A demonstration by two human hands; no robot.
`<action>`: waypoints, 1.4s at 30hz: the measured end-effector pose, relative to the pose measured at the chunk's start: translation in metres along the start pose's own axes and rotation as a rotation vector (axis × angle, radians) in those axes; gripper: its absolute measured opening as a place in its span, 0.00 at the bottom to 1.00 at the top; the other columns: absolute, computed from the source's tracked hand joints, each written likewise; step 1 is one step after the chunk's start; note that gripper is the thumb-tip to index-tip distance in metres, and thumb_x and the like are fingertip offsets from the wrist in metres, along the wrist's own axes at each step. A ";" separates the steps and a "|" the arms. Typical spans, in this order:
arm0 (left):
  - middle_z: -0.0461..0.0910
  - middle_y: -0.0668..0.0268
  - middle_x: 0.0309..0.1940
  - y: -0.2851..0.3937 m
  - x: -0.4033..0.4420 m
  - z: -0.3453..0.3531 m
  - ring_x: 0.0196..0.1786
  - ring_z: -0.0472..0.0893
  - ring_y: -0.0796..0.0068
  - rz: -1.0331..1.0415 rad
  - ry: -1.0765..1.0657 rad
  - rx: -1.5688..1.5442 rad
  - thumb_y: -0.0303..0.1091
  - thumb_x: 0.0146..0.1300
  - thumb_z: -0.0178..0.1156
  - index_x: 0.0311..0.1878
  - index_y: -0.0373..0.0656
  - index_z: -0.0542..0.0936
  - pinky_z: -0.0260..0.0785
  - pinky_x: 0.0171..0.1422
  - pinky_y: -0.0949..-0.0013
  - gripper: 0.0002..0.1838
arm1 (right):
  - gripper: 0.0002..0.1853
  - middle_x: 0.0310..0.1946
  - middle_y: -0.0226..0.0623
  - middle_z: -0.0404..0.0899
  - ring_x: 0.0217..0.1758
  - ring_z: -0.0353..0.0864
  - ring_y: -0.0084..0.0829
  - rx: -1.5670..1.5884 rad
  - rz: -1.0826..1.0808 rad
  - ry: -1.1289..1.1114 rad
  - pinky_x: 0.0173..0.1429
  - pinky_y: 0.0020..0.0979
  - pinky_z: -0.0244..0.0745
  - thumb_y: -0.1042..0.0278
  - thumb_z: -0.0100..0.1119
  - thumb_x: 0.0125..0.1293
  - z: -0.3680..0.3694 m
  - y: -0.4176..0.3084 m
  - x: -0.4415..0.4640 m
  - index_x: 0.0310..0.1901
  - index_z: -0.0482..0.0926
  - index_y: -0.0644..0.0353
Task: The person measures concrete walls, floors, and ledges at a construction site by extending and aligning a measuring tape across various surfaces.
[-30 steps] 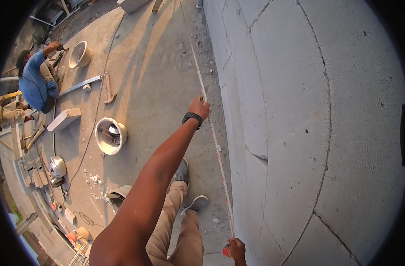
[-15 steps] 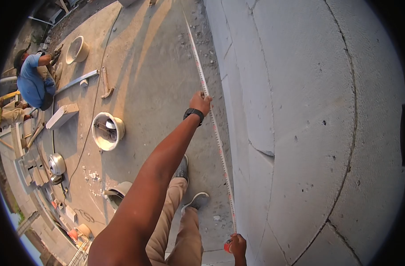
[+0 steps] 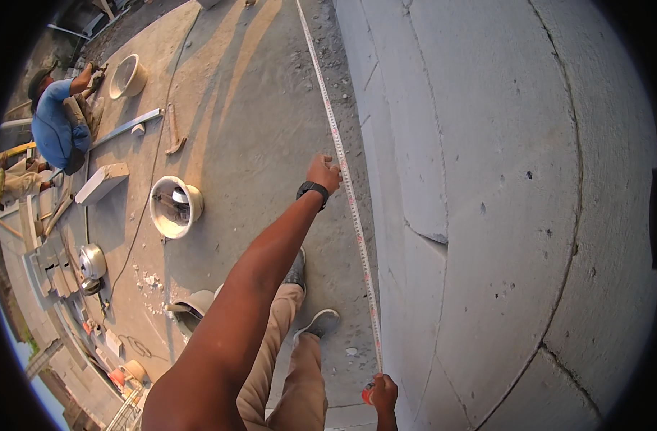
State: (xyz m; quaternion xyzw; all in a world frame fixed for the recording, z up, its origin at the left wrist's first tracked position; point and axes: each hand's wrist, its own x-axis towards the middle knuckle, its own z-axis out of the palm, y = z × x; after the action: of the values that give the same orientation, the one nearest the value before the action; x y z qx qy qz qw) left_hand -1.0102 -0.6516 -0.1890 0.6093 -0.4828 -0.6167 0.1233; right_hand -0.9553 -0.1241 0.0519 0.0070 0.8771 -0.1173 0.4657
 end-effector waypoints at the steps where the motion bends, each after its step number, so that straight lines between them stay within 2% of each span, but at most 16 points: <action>1: 0.83 0.57 0.33 -0.002 -0.008 -0.002 0.30 0.85 0.70 0.000 0.002 0.001 0.34 0.65 0.56 0.54 0.33 0.72 0.76 0.31 0.67 0.18 | 0.19 0.23 0.44 0.80 0.29 0.80 0.42 -0.002 0.023 0.012 0.37 0.38 0.73 0.55 0.48 0.69 0.003 -0.001 -0.001 0.34 0.83 0.62; 4: 0.81 0.53 0.42 -0.029 -0.025 -0.011 0.32 0.85 0.68 -0.110 -0.104 0.050 0.37 0.65 0.56 0.62 0.32 0.67 0.77 0.31 0.66 0.26 | 0.20 0.23 0.44 0.80 0.29 0.80 0.42 0.013 0.022 0.016 0.37 0.38 0.72 0.55 0.49 0.68 0.015 0.005 -0.004 0.34 0.83 0.63; 7: 0.80 0.56 0.44 -0.041 -0.069 -0.028 0.37 0.85 0.65 -0.171 -0.153 -0.028 0.39 0.69 0.53 0.64 0.32 0.64 0.78 0.35 0.65 0.26 | 0.20 0.23 0.45 0.80 0.29 0.80 0.43 0.021 0.016 0.012 0.38 0.39 0.72 0.54 0.49 0.68 0.026 0.016 -0.006 0.34 0.83 0.63; 12: 0.80 0.53 0.46 -0.112 -0.136 -0.065 0.36 0.84 0.66 -0.244 -0.178 0.020 0.43 0.67 0.52 0.65 0.32 0.64 0.77 0.37 0.64 0.29 | 0.20 0.26 0.46 0.81 0.31 0.81 0.44 0.016 0.018 0.033 0.39 0.40 0.73 0.54 0.48 0.68 0.036 0.037 -0.011 0.34 0.83 0.63; 14: 0.80 0.53 0.46 -0.139 -0.169 -0.081 0.36 0.84 0.65 -0.232 -0.171 0.050 0.43 0.67 0.52 0.64 0.32 0.65 0.76 0.37 0.64 0.29 | 0.20 0.23 0.43 0.81 0.29 0.81 0.38 0.036 -0.026 0.072 0.38 0.36 0.73 0.55 0.50 0.67 0.043 0.063 -0.010 0.32 0.82 0.65; 17: 0.81 0.53 0.43 -0.179 -0.225 -0.101 0.37 0.84 0.62 -0.188 -0.130 0.121 0.43 0.66 0.53 0.63 0.32 0.67 0.76 0.42 0.62 0.28 | 0.20 0.24 0.44 0.82 0.30 0.81 0.40 -0.010 -0.018 0.095 0.38 0.38 0.73 0.54 0.50 0.66 0.054 0.115 -0.011 0.32 0.82 0.65; 19: 0.82 0.51 0.39 -0.212 -0.258 -0.109 0.40 0.84 0.57 -0.126 -0.146 0.325 0.43 0.65 0.55 0.60 0.32 0.69 0.74 0.48 0.58 0.28 | 0.20 0.25 0.46 0.82 0.31 0.81 0.43 -0.021 -0.045 0.119 0.39 0.40 0.73 0.54 0.50 0.66 0.059 0.153 -0.020 0.32 0.82 0.65; 21: 0.83 0.49 0.37 -0.203 -0.317 -0.109 0.42 0.83 0.52 0.110 -0.154 0.597 0.44 0.63 0.56 0.59 0.35 0.70 0.72 0.52 0.56 0.27 | 0.20 0.26 0.48 0.82 0.31 0.82 0.46 -0.023 -0.058 0.140 0.39 0.42 0.73 0.54 0.50 0.65 0.064 0.183 -0.039 0.32 0.83 0.64; 23: 0.82 0.49 0.40 -0.201 -0.369 -0.101 0.44 0.81 0.50 0.226 -0.259 0.649 0.44 0.64 0.56 0.58 0.39 0.71 0.73 0.51 0.54 0.24 | 0.20 0.26 0.50 0.82 0.32 0.81 0.51 -0.101 -0.013 0.151 0.40 0.45 0.73 0.54 0.49 0.65 0.064 0.206 -0.069 0.32 0.83 0.63; 25: 0.80 0.52 0.44 -0.178 -0.424 -0.090 0.46 0.81 0.51 0.368 -0.431 0.569 0.42 0.65 0.56 0.58 0.42 0.71 0.73 0.49 0.54 0.22 | 0.20 0.26 0.51 0.81 0.33 0.81 0.53 -0.062 0.017 0.161 0.39 0.46 0.73 0.53 0.49 0.65 0.070 0.230 -0.102 0.30 0.82 0.63; 27: 0.77 0.54 0.47 -0.163 -0.474 -0.075 0.46 0.81 0.54 0.411 -0.603 0.628 0.41 0.65 0.57 0.58 0.43 0.70 0.73 0.48 0.55 0.21 | 0.21 0.26 0.51 0.81 0.33 0.81 0.53 -0.087 0.040 0.191 0.39 0.47 0.73 0.53 0.49 0.66 0.085 0.271 -0.130 0.30 0.82 0.63; 31: 0.77 0.56 0.46 -0.156 -0.548 -0.057 0.45 0.81 0.55 0.562 -0.858 0.657 0.40 0.64 0.58 0.57 0.44 0.69 0.74 0.47 0.55 0.21 | 0.21 0.26 0.51 0.81 0.32 0.81 0.53 0.002 0.102 0.209 0.38 0.48 0.72 0.53 0.49 0.66 0.108 0.317 -0.196 0.30 0.82 0.62; 33: 0.77 0.60 0.41 -0.165 -0.566 -0.054 0.43 0.80 0.57 0.781 -0.977 0.752 0.43 0.64 0.58 0.56 0.47 0.71 0.73 0.44 0.57 0.20 | 0.21 0.25 0.50 0.81 0.32 0.81 0.54 0.037 0.093 0.282 0.37 0.49 0.72 0.52 0.48 0.67 0.131 0.357 -0.211 0.28 0.81 0.62; 35: 0.76 0.60 0.43 -0.183 -0.590 -0.061 0.44 0.80 0.55 0.801 -1.038 0.829 0.43 0.63 0.58 0.56 0.47 0.71 0.73 0.45 0.55 0.20 | 0.22 0.25 0.50 0.81 0.32 0.80 0.55 -0.096 0.139 0.309 0.37 0.50 0.72 0.52 0.48 0.68 0.153 0.389 -0.234 0.26 0.79 0.61; 38: 0.74 0.57 0.46 -0.205 -0.622 -0.070 0.47 0.78 0.52 0.886 -1.111 0.948 0.42 0.60 0.61 0.54 0.44 0.70 0.73 0.50 0.52 0.22 | 0.21 0.25 0.50 0.80 0.32 0.80 0.56 -0.088 0.146 0.317 0.38 0.51 0.72 0.52 0.49 0.68 0.180 0.423 -0.264 0.26 0.78 0.61; 42: 0.74 0.58 0.48 -0.276 -0.686 -0.066 0.54 0.76 0.55 0.911 -1.282 1.116 0.41 0.58 0.61 0.54 0.43 0.71 0.72 0.55 0.54 0.22 | 0.18 0.26 0.49 0.80 0.32 0.80 0.53 -0.066 0.189 0.359 0.37 0.50 0.73 0.53 0.50 0.67 0.210 0.467 -0.294 0.28 0.80 0.59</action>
State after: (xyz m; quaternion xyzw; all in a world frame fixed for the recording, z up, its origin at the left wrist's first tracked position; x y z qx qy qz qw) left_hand -0.6761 -0.0340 0.0528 -0.1184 -0.8723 -0.4070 -0.2439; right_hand -0.5613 0.3143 0.0863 0.0948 0.9448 -0.0410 0.3109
